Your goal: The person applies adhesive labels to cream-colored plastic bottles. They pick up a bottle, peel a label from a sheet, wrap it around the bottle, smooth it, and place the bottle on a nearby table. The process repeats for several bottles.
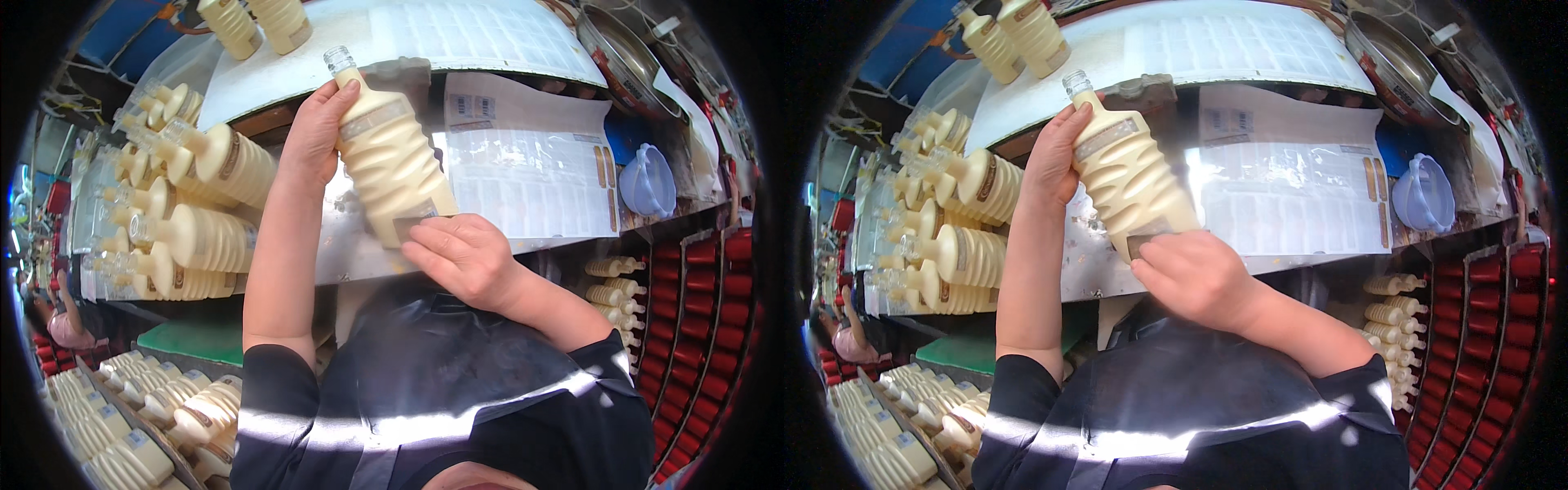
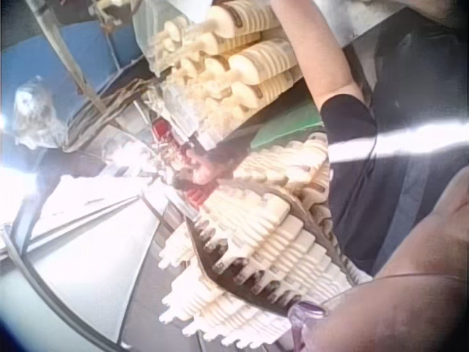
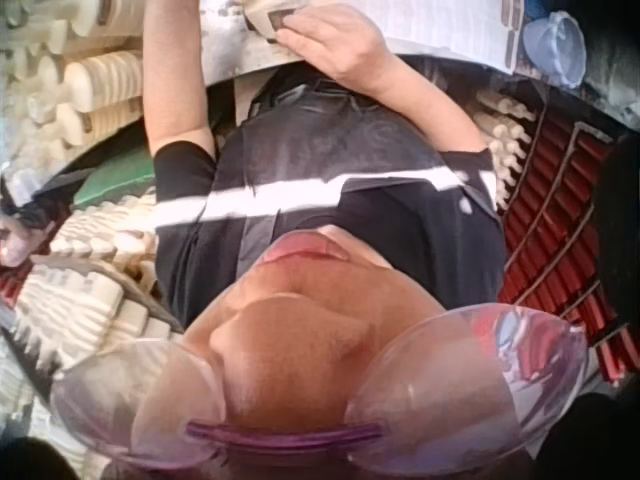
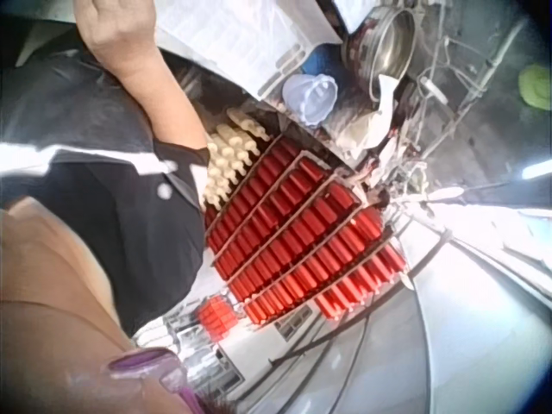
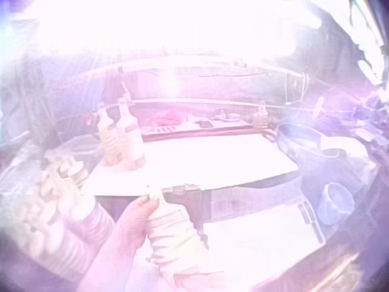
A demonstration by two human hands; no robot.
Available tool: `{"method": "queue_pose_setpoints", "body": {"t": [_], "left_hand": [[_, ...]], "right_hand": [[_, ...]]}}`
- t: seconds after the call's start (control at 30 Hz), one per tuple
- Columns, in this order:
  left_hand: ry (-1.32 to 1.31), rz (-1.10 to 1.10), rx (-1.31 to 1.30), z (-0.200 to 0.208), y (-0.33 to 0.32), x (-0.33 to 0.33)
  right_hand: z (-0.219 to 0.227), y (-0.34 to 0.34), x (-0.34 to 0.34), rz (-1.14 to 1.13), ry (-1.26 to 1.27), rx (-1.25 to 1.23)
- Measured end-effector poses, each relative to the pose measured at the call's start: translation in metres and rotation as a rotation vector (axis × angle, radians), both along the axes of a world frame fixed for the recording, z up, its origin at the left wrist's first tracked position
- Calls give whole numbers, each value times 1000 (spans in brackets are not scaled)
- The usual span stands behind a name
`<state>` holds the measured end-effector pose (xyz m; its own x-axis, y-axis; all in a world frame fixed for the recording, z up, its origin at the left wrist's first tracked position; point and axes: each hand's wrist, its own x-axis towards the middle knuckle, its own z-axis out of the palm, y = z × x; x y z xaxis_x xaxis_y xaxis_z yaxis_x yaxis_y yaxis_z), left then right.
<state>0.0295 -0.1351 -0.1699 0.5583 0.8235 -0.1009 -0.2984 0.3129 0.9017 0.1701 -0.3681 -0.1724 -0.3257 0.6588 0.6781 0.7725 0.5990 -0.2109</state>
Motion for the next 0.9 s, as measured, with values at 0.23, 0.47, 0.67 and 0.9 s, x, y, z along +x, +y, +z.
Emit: {"method": "queue_pose_setpoints", "body": {"t": [0.23, 0.47, 0.67, 0.9], "left_hand": [[119, 227, 102, 36, -36, -23], [71, 341, 661, 127, -24, -13], [238, 603, 1001, 174, 78, 27], [944, 773, 1305, 139, 215, 52]], "right_hand": [[4, -12, -7, -32, 198, -149], [14, -44, 85, -189, 1356, -601], [-11, -104, 157, -226, 1660, -582], [-39, -212, 227, -908, 1654, -630]]}}
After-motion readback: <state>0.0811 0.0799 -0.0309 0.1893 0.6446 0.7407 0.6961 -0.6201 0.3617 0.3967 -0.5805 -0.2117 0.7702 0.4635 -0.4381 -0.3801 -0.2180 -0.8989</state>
